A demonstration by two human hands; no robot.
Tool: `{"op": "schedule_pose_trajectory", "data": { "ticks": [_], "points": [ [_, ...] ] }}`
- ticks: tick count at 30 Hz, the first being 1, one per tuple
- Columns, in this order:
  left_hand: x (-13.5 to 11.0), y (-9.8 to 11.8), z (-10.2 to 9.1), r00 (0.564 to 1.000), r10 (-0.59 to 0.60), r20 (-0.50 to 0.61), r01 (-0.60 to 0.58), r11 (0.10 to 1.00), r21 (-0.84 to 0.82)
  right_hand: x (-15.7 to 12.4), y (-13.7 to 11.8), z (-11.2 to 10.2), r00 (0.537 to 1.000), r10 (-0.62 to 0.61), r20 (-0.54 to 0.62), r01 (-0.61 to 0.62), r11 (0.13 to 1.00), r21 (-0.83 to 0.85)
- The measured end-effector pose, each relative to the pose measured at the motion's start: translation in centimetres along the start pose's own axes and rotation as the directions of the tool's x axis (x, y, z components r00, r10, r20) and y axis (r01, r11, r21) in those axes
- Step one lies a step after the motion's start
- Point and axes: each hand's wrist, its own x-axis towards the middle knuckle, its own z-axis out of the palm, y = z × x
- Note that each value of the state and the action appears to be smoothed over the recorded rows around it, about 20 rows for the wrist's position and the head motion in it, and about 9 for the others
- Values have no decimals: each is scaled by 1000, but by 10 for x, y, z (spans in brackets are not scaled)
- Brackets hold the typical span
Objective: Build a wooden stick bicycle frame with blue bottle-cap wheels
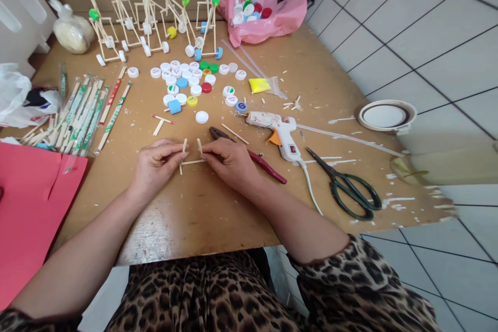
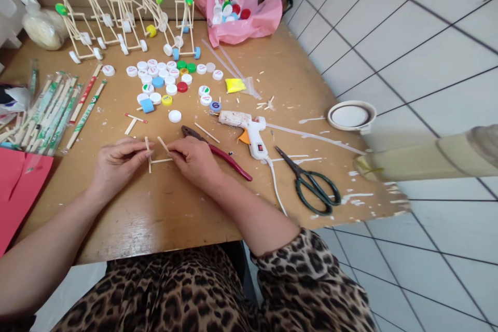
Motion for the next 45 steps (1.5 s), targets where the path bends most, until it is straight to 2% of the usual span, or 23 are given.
{"op": "schedule_pose_trajectory", "data": {
  "ticks": [8,26,40,45],
  "points": [
    [-1,0,0,1000,-29,7,29,1000,1,0,1,1,1000,-2,-3,2,1000,-18],
    [0,0,-1,1000,-15,-4,15,1000,2,0,-1,1,998,-47,-32,47,999,-19],
    [-1,-2,1,999,-37,-11,37,999,-6,-1,1,1,1000,7,-17,-7,1000,27],
    [-2,-2,1,999,-54,-9,53,998,-20,-1,0,1,999,28,20,-29,999,22]
  ]
}}
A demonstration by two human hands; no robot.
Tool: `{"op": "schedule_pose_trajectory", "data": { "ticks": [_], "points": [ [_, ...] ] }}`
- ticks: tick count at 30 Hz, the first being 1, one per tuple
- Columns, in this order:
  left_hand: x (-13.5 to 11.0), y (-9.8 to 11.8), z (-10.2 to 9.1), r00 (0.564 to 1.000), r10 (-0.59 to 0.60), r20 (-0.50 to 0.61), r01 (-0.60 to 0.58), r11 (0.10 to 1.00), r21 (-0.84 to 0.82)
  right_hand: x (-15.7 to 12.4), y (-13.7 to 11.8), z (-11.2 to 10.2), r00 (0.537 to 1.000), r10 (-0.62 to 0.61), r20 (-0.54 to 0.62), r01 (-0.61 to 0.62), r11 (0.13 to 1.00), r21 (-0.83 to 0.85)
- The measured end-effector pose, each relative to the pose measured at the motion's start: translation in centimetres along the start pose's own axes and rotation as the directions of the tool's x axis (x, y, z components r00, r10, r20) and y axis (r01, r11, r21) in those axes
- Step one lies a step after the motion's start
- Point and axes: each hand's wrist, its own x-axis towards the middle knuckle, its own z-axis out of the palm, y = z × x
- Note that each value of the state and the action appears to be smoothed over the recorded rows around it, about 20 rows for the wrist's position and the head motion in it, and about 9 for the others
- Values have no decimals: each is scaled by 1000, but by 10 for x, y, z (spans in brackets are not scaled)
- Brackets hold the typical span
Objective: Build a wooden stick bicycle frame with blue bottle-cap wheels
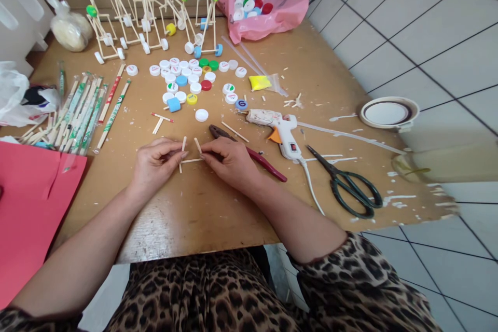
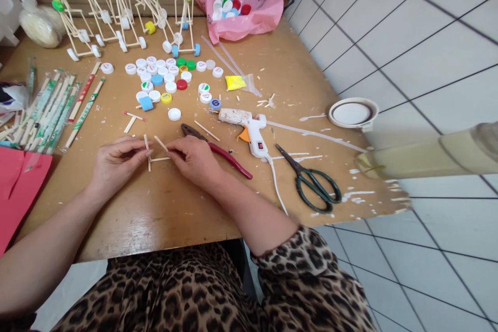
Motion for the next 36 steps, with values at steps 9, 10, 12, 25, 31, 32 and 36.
{"op": "schedule_pose_trajectory", "data": {
  "ticks": [9,10,12,25,31,32,36],
  "points": [
    [0,2,-1,1000,-13,9,13,1000,2,2,0,-1,999,20,25,-20,999,-25],
    [1,2,-1,1000,-12,8,12,1000,0,2,0,-1,999,22,24,-21,999,-27],
    [1,2,-1,1000,-14,8,14,1000,0,2,0,-1,1000,20,21,-20,999,-29],
    [0,1,0,998,-62,25,63,998,-26,2,0,0,1000,7,2,-7,1000,-16],
    [0,1,-1,997,-72,31,72,997,-20,1,1,0,1000,18,14,-18,1000,-13],
    [0,1,-1,997,-70,32,71,997,-21,1,1,0,1000,19,15,-19,1000,-13],
    [0,2,-1,997,-70,33,71,997,-35,1,1,0,1000,16,12,-16,1000,-14]
  ]
}}
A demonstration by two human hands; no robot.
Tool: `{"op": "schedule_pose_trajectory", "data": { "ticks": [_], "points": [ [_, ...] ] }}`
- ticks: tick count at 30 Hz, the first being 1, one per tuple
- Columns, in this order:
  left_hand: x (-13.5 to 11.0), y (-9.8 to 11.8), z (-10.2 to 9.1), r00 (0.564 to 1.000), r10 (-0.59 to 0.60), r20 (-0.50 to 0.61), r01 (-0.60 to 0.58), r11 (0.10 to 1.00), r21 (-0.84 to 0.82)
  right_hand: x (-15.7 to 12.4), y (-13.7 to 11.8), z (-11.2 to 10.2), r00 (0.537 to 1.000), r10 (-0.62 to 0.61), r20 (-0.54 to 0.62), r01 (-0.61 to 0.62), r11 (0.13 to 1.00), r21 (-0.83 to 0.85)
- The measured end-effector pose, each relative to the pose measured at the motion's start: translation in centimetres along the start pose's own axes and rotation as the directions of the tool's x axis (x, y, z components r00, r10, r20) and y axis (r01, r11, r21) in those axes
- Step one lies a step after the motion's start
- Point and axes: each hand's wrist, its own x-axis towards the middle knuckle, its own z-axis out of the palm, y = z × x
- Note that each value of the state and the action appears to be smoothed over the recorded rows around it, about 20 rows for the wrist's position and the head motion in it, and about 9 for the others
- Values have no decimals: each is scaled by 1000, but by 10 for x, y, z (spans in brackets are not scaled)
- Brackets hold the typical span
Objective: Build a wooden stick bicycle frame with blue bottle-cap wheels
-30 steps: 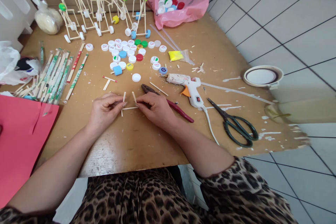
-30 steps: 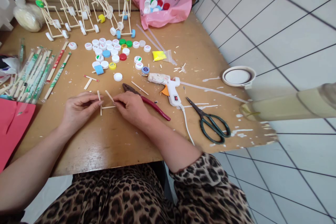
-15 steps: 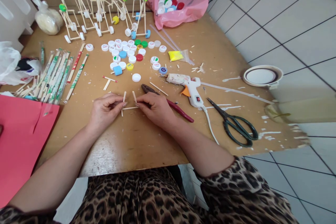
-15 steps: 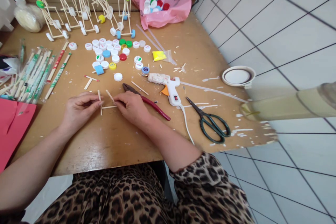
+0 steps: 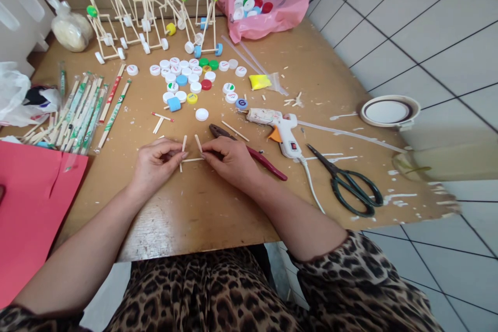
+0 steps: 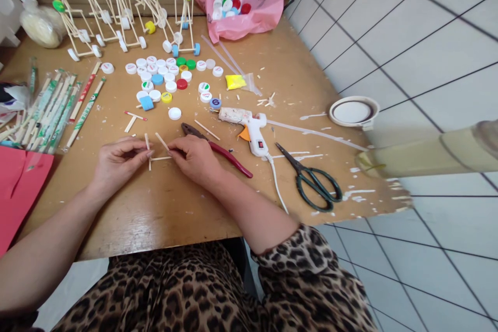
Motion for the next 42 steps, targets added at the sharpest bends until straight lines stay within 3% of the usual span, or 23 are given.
{"op": "schedule_pose_trajectory", "data": {
  "ticks": [15,18,24,32,36,42],
  "points": [
    [-1,-4,-6,995,-88,38,89,996,-21,0,2,1,1000,8,-9,-8,1000,-3],
    [0,-4,-13,990,-94,102,89,995,50,0,3,1,1000,4,-9,-4,1000,1],
    [-1,1,-22,944,-48,327,-74,933,353,1,2,1,1000,-5,-16,5,1000,1],
    [-4,-1,-22,926,38,375,-248,811,530,2,0,1,1000,14,2,-13,1000,-17],
    [-2,6,-24,898,19,439,-290,777,559,2,-1,1,999,47,15,-46,999,-15],
    [1,8,-29,888,-2,459,-265,814,517,2,-2,0,997,69,23,-69,998,-8]
  ]
}}
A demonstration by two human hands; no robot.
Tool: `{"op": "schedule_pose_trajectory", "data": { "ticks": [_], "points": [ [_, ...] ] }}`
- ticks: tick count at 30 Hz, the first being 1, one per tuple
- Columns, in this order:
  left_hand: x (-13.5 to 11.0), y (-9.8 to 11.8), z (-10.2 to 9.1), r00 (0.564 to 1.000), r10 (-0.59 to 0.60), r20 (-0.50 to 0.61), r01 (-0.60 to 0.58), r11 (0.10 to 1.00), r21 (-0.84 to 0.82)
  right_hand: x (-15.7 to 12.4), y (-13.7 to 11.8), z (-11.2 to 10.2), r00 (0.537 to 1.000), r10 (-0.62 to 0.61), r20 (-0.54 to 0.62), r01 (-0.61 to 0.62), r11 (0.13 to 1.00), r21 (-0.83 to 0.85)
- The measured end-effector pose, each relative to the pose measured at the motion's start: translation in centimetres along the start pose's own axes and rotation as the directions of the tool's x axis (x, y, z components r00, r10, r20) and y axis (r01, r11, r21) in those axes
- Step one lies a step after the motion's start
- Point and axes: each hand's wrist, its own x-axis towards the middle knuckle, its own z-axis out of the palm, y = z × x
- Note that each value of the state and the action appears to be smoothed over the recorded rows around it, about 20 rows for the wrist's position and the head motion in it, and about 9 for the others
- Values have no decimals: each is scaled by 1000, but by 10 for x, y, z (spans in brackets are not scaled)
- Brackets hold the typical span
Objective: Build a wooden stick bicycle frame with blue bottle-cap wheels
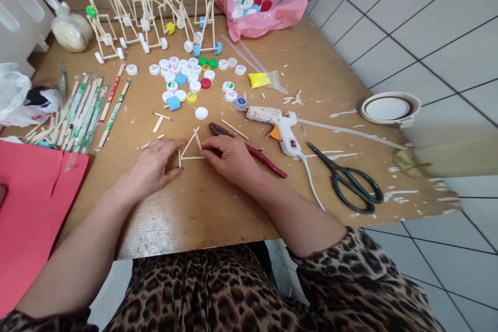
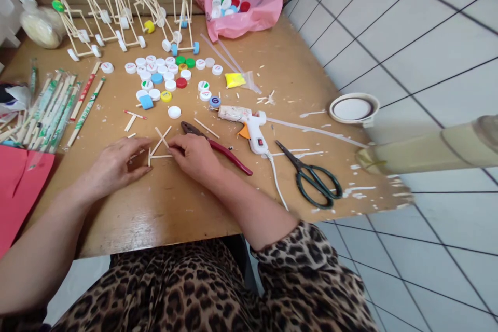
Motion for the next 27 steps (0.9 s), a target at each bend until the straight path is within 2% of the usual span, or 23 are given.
{"op": "schedule_pose_trajectory", "data": {
  "ticks": [4,7,9,15,22,27],
  "points": [
    [6,0,-2,998,-63,-14,60,983,-176,0,-1,0,1000,6,4,-6,1000,4],
    [19,2,-3,980,-187,-66,164,951,-263,0,-1,0,1000,16,16,-16,1000,-2],
    [31,5,-4,960,-276,-33,258,928,-270,1,-2,0,999,21,25,-21,1000,-5],
    [62,15,-6,902,-401,162,418,904,-86,2,-1,2,999,31,25,-31,1000,0],
    [75,31,-6,855,-484,187,463,874,146,2,1,4,1000,0,14,-1,1000,10],
    [80,38,-9,823,-522,223,480,850,218,3,0,4,1000,2,23,-2,1000,11]
  ]
}}
